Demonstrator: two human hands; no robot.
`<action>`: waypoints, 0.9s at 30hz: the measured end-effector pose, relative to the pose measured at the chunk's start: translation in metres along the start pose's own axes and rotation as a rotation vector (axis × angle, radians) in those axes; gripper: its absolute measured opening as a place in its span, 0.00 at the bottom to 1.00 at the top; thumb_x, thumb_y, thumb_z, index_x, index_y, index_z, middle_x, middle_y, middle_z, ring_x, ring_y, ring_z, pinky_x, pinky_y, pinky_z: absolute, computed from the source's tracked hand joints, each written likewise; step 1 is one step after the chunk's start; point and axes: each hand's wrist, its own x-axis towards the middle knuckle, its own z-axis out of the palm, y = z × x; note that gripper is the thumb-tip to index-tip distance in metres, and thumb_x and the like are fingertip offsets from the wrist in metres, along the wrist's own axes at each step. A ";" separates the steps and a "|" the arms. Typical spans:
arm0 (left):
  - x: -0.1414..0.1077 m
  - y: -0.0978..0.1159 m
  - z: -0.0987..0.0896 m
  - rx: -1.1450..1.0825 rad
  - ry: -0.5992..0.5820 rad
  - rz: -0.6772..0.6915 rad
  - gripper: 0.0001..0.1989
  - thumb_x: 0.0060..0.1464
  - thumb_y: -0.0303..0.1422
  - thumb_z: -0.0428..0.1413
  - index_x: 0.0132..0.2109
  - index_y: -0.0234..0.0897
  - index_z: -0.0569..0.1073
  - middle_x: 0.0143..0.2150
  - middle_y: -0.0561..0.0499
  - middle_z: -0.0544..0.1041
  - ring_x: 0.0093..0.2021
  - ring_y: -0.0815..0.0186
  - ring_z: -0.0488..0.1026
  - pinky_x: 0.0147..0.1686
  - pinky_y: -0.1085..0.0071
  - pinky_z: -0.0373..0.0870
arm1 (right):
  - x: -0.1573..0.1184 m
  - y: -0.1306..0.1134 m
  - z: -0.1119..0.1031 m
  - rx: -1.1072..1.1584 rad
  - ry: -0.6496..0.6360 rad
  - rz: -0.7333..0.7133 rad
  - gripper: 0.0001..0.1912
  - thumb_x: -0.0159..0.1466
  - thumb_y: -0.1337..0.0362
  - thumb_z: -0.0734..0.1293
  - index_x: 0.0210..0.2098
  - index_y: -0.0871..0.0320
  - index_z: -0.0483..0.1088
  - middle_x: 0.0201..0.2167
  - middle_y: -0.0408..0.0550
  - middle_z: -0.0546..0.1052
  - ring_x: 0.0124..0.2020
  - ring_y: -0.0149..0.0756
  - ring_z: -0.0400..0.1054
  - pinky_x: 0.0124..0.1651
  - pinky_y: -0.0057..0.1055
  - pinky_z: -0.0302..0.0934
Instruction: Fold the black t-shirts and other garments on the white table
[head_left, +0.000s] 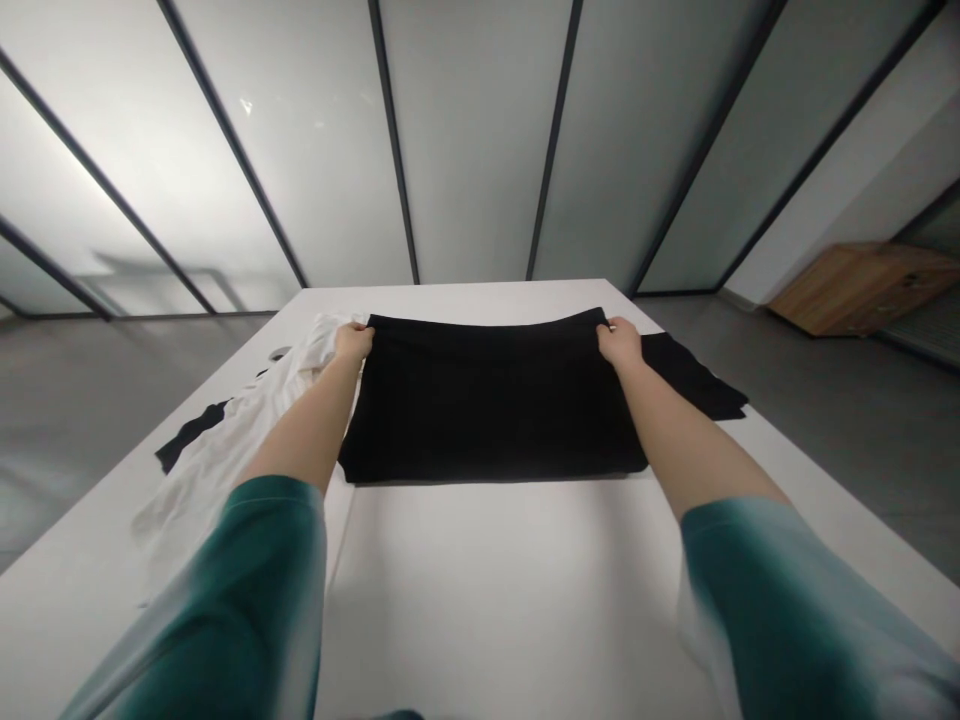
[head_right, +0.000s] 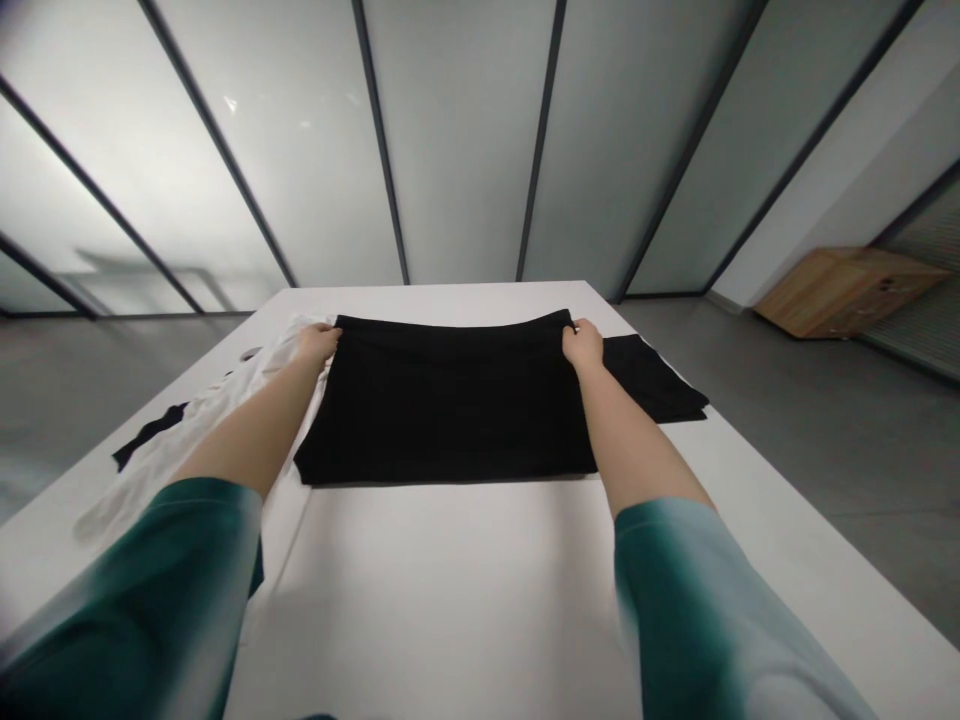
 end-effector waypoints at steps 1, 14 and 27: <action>-0.005 0.004 0.005 0.096 0.022 -0.022 0.19 0.50 0.37 0.58 0.49 0.35 0.75 0.45 0.38 0.80 0.53 0.46 0.75 0.50 0.56 0.70 | -0.001 -0.001 0.004 -0.030 -0.050 0.014 0.21 0.65 0.61 0.61 0.54 0.64 0.71 0.52 0.64 0.76 0.55 0.54 0.69 0.59 0.45 0.60; -0.137 -0.029 0.025 0.787 -0.414 0.319 0.42 0.63 0.55 0.44 0.73 0.30 0.54 0.76 0.35 0.48 0.74 0.45 0.46 0.69 0.53 0.50 | -0.095 0.029 -0.024 -0.266 -0.267 -0.320 0.28 0.66 0.52 0.62 0.59 0.63 0.70 0.62 0.64 0.70 0.63 0.57 0.63 0.64 0.50 0.57; -0.149 -0.039 0.015 0.807 -0.363 0.341 0.38 0.65 0.53 0.43 0.73 0.35 0.55 0.76 0.39 0.48 0.75 0.48 0.47 0.70 0.53 0.49 | -0.134 0.106 -0.081 0.056 -0.412 -0.029 0.25 0.56 0.39 0.67 0.24 0.55 0.75 0.25 0.49 0.78 0.33 0.49 0.74 0.36 0.39 0.66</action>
